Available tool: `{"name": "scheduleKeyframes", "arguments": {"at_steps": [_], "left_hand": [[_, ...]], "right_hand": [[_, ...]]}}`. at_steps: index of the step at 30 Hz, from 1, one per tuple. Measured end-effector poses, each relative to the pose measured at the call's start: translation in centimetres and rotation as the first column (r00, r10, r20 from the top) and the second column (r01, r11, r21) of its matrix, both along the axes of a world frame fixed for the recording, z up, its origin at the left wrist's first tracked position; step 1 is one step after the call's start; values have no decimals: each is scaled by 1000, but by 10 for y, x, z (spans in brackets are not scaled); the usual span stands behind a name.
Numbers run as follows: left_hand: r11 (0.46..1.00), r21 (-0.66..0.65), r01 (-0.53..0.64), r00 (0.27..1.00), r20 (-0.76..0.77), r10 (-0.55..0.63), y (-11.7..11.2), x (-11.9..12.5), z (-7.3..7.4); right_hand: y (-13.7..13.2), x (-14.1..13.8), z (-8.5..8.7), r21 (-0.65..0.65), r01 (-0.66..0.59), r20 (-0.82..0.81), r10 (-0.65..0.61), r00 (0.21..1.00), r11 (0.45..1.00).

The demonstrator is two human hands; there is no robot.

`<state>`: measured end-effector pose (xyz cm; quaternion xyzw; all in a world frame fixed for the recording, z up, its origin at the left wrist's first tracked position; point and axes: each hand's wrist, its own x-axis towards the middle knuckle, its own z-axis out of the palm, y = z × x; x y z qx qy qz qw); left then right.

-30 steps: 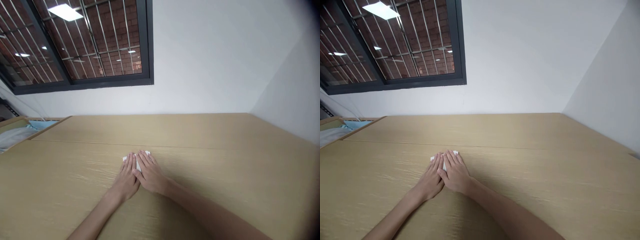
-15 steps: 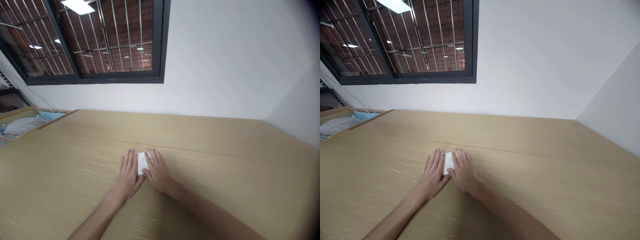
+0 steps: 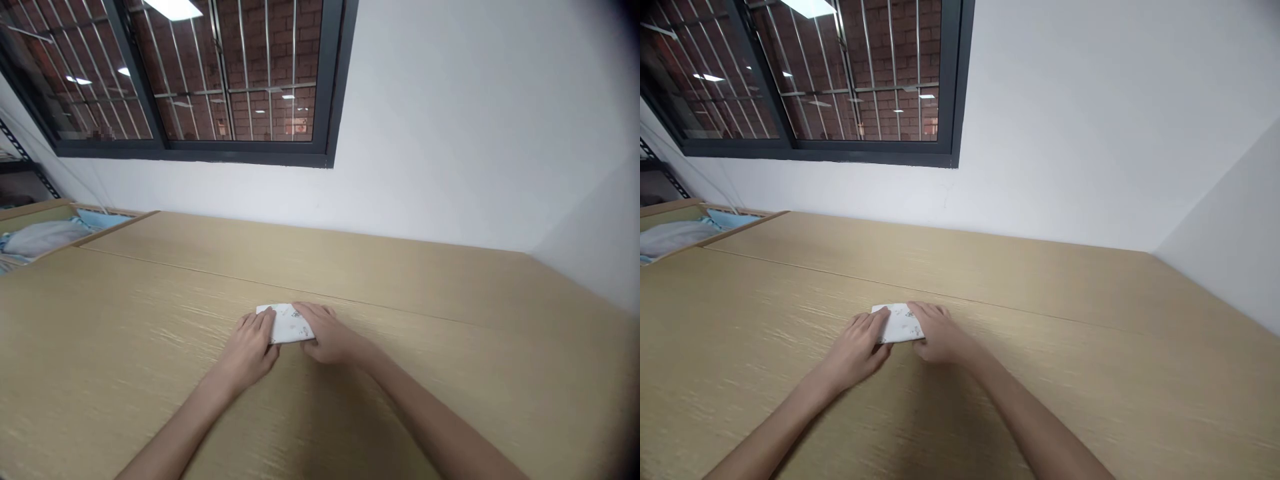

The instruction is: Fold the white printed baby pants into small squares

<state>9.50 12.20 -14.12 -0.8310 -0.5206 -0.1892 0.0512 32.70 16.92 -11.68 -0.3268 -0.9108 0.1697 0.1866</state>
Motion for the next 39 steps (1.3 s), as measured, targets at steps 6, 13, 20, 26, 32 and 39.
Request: {"name": "scheduleKeyframes", "arguments": {"at_steps": [6,13,20,26,32,39], "left_hand": [[998,58,-11,992,123,4,2,-4,18],[951,-297,83,779,615,124,-12,-2,43],[977,-205,-54,886,441,141,-20,3,31],[967,-202,158,943,322,-87,-28,8,44],[890,-332,313,948,161,-274,-49,33,37],[924,-259,282,958,26,-285,-55,44,24]], "right_hand": [[9,3,1,-58,111,-206,-120,971,992],[8,3,26,-560,18,-480,-342,808,828],[19,-2,12,-497,375,-428,-598,678,782],[-4,-5,35,-157,143,-289,-184,940,977],[-33,-15,45,-205,-310,-93,297,950,928],[-11,-7,4,-30,-167,127,169,977,986]]}}
